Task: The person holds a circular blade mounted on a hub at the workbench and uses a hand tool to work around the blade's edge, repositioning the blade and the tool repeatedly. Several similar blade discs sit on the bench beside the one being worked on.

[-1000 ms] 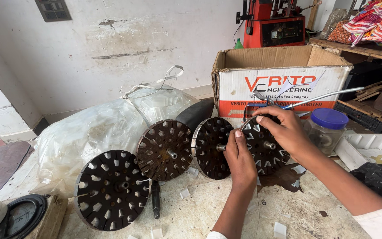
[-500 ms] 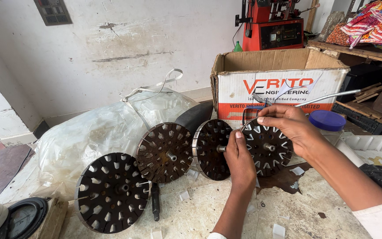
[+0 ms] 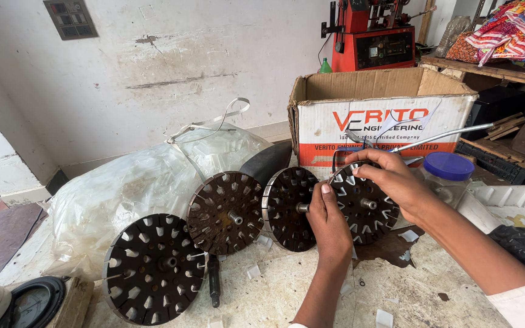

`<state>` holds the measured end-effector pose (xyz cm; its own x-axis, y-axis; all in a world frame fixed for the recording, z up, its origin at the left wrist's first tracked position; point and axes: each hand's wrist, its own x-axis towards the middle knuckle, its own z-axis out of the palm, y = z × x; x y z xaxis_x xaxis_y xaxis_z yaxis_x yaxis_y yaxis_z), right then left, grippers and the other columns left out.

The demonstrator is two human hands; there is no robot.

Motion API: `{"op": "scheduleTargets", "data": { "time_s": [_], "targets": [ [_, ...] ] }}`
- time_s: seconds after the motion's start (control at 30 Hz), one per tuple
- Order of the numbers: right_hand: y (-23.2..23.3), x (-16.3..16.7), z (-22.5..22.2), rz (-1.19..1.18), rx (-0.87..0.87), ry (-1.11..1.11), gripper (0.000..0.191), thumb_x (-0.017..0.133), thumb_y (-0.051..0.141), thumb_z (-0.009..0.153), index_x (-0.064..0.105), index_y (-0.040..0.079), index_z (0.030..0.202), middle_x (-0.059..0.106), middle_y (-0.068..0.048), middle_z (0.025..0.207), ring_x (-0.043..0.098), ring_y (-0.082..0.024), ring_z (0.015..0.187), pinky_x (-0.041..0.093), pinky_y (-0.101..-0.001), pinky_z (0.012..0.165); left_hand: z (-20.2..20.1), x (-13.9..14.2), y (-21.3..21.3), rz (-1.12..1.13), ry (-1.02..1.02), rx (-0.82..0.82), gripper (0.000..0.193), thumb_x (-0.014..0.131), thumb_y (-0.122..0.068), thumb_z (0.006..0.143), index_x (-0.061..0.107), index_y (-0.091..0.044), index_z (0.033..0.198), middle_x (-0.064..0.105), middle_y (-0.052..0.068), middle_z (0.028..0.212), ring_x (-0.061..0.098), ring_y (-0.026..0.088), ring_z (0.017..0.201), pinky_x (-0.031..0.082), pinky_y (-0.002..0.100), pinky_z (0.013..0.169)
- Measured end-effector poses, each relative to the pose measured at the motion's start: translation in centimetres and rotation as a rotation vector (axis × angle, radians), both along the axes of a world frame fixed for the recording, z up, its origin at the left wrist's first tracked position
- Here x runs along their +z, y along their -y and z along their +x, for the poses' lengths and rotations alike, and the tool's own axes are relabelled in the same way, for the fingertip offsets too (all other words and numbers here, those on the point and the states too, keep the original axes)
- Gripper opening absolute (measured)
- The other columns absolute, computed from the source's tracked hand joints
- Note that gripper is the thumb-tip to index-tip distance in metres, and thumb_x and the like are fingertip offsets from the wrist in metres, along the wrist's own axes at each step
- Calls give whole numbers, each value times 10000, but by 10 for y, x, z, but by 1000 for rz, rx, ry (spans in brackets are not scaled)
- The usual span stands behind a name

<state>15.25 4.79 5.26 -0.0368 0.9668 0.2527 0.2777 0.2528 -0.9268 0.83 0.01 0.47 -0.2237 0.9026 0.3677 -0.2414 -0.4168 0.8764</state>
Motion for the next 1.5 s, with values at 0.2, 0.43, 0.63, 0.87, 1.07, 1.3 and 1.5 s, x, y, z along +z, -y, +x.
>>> {"op": "scheduleTargets", "data": {
  "time_s": [0.2,0.43,0.63,0.87,1.07,1.3,1.5],
  "targets": [
    [2,-5,-6,137,-142,162,225,646,140,910,755,56,1088,689,-9,876,570,-74,810,467,-265,716,2,1,-1,-8,-6,25,389,384,-298,1092,593,11,983,528,52,728,419,118,691,415,334,638],
    [2,-4,-8,194,-231,258,221,634,121,906,763,53,1072,656,-16,768,514,-71,669,417,-283,587,2,2,0,-50,-3,-23,380,378,-294,1092,579,3,965,517,44,727,411,116,692,409,329,646],
    [0,-9,-9,275,-208,184,210,640,81,881,766,34,1042,677,11,781,520,-41,674,424,-254,577,1,4,1,-45,-14,-12,370,382,-292,1087,571,-2,956,512,46,723,405,121,691,405,334,644],
    [-5,-12,-7,211,-220,51,198,667,67,881,795,22,1025,686,5,819,541,-43,704,431,-240,615,2,1,-1,-75,-44,-10,367,389,-297,1089,567,-5,954,508,52,722,409,130,695,415,336,660],
    [-5,-4,-2,72,-154,-34,219,710,68,868,795,25,1065,746,-6,918,613,-65,817,471,-256,750,1,-2,-5,-33,-15,-45,374,379,-292,1100,565,4,967,534,55,769,427,119,734,425,323,691],
    [1,18,18,-99,108,4,361,726,168,863,777,82,1211,760,-14,1077,624,-79,986,474,-278,937,1,2,-1,16,-20,-67,408,356,-324,1097,606,-5,1045,598,67,809,487,120,758,458,327,720],
    [2,14,16,-96,68,-24,327,734,163,876,786,77,1187,760,-23,1042,632,-91,968,488,-291,919,0,1,1,-34,-49,-45,429,337,-332,1097,605,1,1054,616,80,827,521,129,770,477,338,747]
  ]
}}
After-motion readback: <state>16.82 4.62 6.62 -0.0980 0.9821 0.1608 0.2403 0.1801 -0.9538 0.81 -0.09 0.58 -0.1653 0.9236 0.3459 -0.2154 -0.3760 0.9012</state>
